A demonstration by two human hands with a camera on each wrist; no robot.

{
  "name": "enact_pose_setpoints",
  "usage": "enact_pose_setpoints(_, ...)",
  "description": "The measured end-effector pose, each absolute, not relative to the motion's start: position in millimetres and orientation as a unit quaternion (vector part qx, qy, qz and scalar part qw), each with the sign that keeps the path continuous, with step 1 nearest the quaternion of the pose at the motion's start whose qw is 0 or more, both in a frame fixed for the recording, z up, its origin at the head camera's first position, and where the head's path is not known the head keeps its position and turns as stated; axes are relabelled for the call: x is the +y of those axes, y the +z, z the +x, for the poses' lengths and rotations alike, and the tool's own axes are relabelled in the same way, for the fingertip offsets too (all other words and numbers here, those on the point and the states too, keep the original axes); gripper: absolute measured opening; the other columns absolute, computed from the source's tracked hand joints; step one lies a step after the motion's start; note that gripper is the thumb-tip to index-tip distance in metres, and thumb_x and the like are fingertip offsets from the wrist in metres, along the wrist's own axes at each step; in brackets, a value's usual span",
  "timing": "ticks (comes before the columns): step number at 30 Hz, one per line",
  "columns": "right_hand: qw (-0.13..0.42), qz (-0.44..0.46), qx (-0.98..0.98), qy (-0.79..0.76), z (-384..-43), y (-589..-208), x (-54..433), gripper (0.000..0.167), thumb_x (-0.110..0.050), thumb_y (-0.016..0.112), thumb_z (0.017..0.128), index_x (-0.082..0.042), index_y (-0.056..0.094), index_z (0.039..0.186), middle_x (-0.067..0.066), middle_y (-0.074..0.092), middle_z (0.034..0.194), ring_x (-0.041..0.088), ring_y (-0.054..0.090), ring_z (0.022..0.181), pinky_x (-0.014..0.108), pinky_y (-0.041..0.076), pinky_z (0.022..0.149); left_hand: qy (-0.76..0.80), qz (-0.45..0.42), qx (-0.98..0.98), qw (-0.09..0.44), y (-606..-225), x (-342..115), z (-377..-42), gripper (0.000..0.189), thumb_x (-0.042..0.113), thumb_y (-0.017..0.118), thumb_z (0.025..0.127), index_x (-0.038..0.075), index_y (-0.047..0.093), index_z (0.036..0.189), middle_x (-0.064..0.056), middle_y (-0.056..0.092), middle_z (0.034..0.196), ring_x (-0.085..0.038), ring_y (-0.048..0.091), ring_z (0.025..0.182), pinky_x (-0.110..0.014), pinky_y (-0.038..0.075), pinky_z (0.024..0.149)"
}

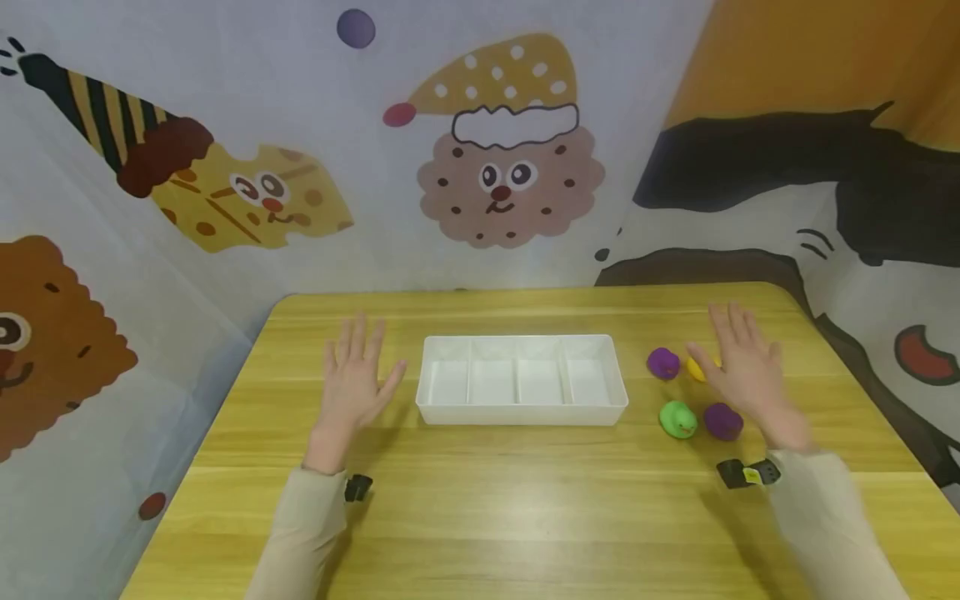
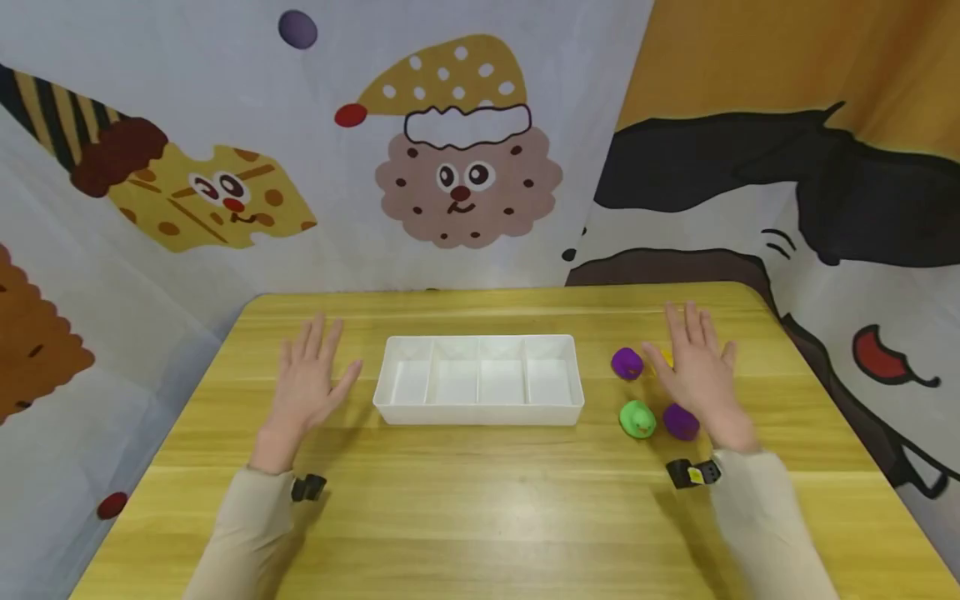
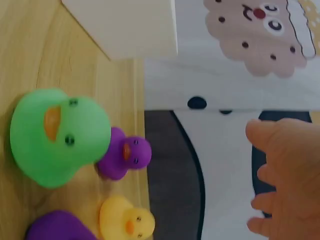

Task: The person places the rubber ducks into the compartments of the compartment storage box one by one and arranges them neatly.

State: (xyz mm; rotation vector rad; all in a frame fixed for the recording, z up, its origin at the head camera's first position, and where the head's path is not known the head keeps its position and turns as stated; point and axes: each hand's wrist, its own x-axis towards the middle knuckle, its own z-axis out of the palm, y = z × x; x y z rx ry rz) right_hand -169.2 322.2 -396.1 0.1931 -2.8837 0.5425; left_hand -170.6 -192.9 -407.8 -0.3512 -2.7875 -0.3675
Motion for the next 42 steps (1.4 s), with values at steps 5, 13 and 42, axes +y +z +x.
enact_pose_setpoints(5,0.141,0.106,-0.955,0.24,-178,-407,342,0.072,-0.027,0.052,0.096,0.011,0.014,0.145,0.038,0.015,0.145,0.053,0.011,0.134,0.066,0.006,0.109,-0.196,-0.183,-0.945,0.184,-414,-191,-169,0.062,0.033,0.048,0.096,-0.003,0.03,0.143,-0.028,0.025,0.147,-0.043,0.021,0.136,-0.057,0.019,0.112)
enact_pose_setpoints(13,0.078,0.104,-0.945,0.3,-187,-423,369,0.068,-0.02,0.056,0.095,0.011,0.019,0.143,0.039,0.023,0.141,0.059,0.026,0.122,0.072,0.021,0.1,-0.287,-0.222,-0.915,0.175,-426,-185,-167,0.054,0.02,0.049,0.097,-0.007,0.033,0.141,-0.026,0.03,0.146,-0.042,0.027,0.134,-0.057,0.024,0.11)
enact_pose_setpoints(42,-0.034,0.085,-0.919,0.383,-199,-450,387,0.044,-0.014,0.061,0.092,0.011,0.05,0.126,0.036,0.041,0.132,0.054,0.046,0.112,0.001,0.041,0.073,-0.459,-0.227,-0.856,0.074,-453,-166,-168,0.04,-0.006,0.048,0.093,-0.019,0.04,0.13,-0.034,0.045,0.13,-0.045,0.049,0.115,-0.049,0.051,0.091)
